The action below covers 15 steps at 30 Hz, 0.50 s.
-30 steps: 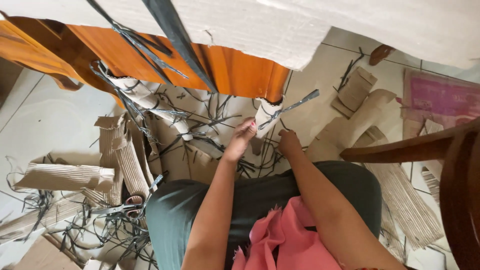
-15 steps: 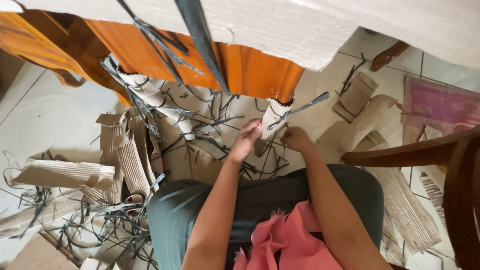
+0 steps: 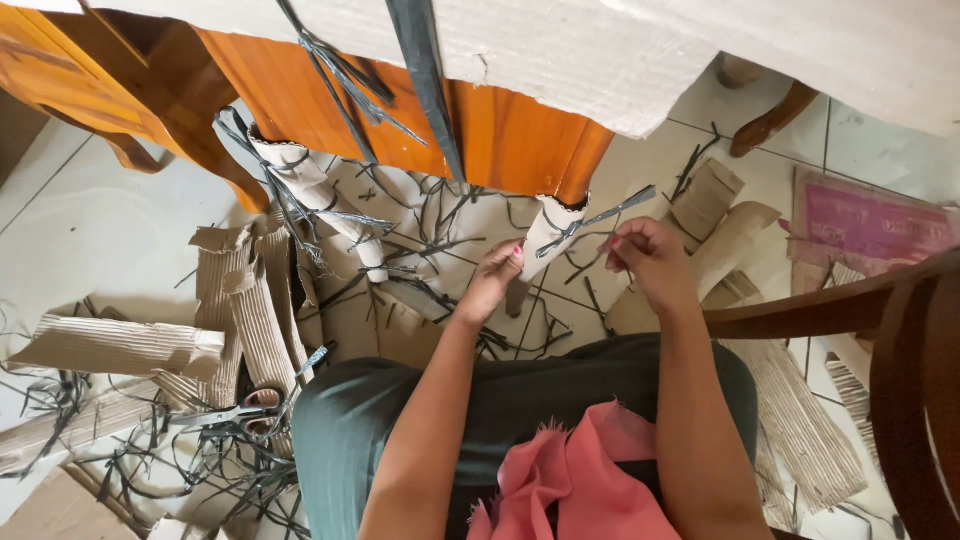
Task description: Wrapping a wooden furniture leg with corrugated cardboard and securing it with plastic straps for protection.
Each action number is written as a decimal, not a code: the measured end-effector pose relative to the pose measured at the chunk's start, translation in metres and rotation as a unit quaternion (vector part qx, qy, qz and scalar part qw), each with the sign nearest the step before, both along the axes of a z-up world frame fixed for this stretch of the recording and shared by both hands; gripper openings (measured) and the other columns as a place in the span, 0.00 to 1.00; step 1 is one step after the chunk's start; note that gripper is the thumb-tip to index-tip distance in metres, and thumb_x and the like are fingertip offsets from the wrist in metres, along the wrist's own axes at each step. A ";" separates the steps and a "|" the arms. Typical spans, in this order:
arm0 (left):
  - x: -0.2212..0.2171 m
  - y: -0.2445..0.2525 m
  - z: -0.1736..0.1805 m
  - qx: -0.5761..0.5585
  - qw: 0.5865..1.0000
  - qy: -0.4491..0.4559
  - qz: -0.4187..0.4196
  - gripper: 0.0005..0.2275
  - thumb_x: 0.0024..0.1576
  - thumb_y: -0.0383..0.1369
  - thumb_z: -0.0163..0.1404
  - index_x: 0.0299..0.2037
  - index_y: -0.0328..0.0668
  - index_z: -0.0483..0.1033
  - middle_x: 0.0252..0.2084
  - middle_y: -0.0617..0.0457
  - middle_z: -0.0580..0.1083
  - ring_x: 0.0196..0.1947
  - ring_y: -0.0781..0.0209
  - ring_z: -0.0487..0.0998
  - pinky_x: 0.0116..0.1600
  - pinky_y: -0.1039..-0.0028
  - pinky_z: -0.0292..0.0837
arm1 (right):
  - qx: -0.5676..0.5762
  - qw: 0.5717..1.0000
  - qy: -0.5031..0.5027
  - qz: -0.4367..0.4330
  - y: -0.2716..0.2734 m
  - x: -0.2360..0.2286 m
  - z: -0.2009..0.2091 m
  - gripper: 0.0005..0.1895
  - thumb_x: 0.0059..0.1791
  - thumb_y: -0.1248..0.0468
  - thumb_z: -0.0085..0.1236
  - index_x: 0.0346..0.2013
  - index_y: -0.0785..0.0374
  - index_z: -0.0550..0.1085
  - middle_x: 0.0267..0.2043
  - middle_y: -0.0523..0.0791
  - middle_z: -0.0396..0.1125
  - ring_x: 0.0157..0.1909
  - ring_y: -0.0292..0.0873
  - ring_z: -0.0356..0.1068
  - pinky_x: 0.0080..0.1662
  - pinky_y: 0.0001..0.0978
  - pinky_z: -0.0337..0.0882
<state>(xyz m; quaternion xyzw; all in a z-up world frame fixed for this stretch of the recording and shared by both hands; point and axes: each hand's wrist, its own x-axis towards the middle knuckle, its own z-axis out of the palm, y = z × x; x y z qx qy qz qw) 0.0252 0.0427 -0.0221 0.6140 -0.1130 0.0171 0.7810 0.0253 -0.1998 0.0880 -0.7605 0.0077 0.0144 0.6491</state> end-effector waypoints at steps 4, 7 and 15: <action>0.001 -0.001 0.001 0.002 1.000 0.003 0.001 0.16 0.68 0.41 0.46 0.57 0.40 0.79 0.53 0.42 0.75 0.57 0.53 0.71 0.65 0.57 0.62 | -0.074 0.996 -0.048 -0.002 -0.001 0.003 0.016 0.07 0.53 0.73 0.53 0.44 0.64 0.75 0.33 0.50 0.72 0.35 0.41 0.70 0.40 0.31 0.71; 0.001 -0.001 0.004 -0.004 1.000 0.001 -0.014 0.17 0.68 0.42 0.45 0.59 0.40 0.78 0.53 0.40 0.75 0.57 0.50 0.72 0.65 0.56 0.63 | -0.118 0.992 -0.043 0.016 -0.011 0.006 0.012 0.09 0.53 0.75 0.51 0.43 0.62 0.76 0.30 0.50 0.71 0.30 0.40 0.66 0.34 0.31 0.66; -0.005 -0.004 0.024 -0.023 0.999 0.008 -0.027 0.17 0.69 0.42 0.44 0.59 0.42 0.78 0.51 0.46 0.78 0.54 0.58 0.73 0.62 0.60 0.68 | -0.212 0.977 -0.008 0.033 -0.019 0.005 -0.021 0.08 0.51 0.75 0.48 0.40 0.69 0.76 0.28 0.55 0.72 0.26 0.46 0.68 0.32 0.37 0.65</action>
